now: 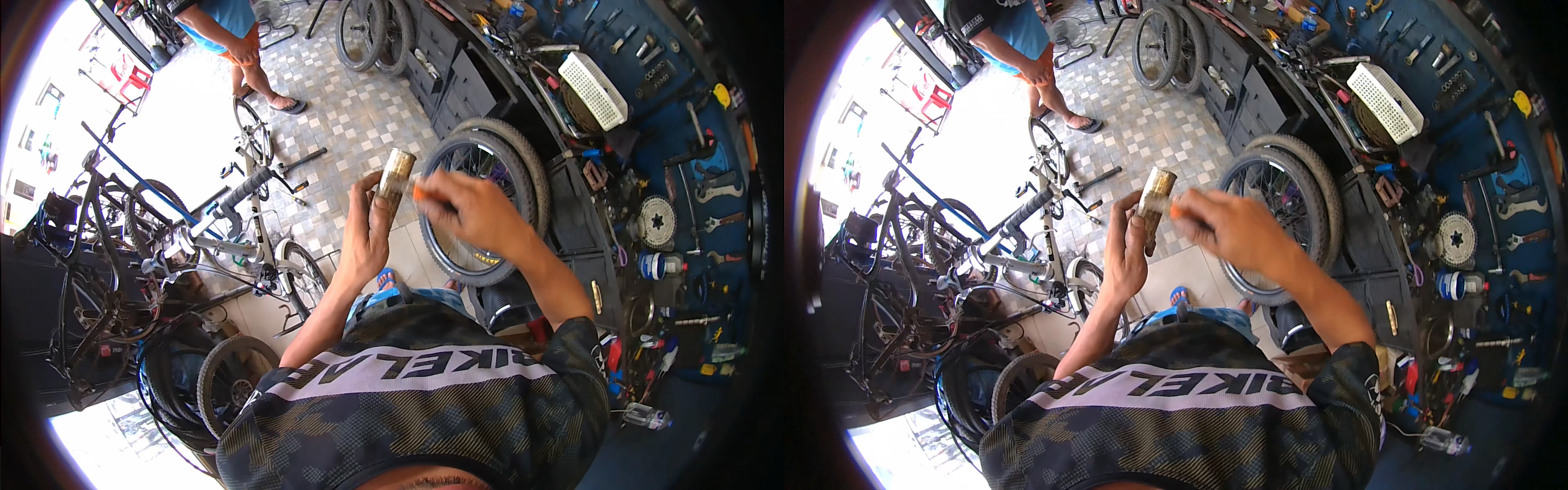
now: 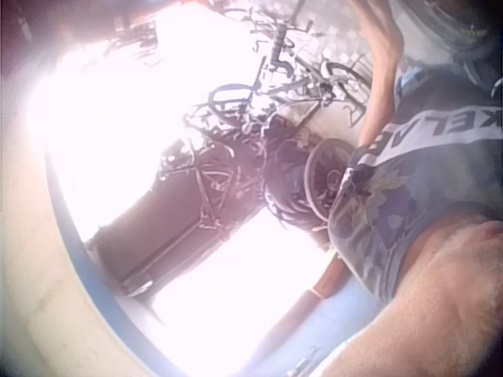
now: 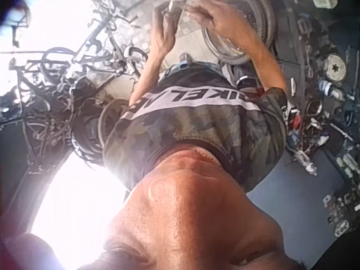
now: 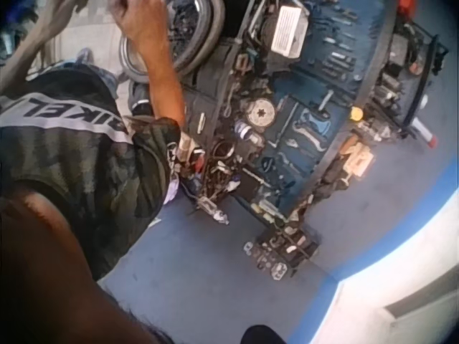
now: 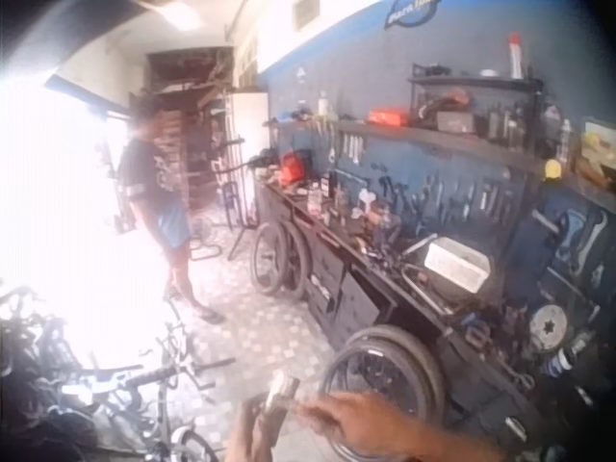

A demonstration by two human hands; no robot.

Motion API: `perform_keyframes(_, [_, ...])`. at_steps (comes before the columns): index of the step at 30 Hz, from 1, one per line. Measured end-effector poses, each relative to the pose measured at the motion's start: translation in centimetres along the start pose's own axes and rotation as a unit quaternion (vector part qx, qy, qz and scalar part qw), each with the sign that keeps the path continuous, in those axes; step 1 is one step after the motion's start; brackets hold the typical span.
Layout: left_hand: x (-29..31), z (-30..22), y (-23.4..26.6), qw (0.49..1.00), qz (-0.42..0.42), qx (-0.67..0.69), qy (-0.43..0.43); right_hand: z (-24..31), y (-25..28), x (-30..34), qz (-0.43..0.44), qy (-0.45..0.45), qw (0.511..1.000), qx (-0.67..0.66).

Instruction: The person holds a cylindrical metal part and scrapes its surface with a small orange tool. After scraping, the person wipes the part with a dark cloth. The task is performed in a bicycle repair shop with multiple bicycles and tools visible.

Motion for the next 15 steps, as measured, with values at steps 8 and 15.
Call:
perform_keyframes(8, [-1.5,2.6,0.6,0.995,0.013,0.093,0.030,-5.0,3.5,0.1,-0.181,-0.064,0.957,-0.216])
perform_keyframes(15, [-2.0,1.3,1.3,0.990,0.027,0.134,-0.041,-7.4,-1.1,0.9,-0.100,-0.188,0.834,-0.509])
Point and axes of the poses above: each hand's wrist, its own x-axis away from the middle knuckle, its own y-axis out of the back of the hand, z = x × y, the point moved 6 cm from there along -x, towards the middle knuckle, and after that the axes turned 1 degree about z, right-handed, at the moved point
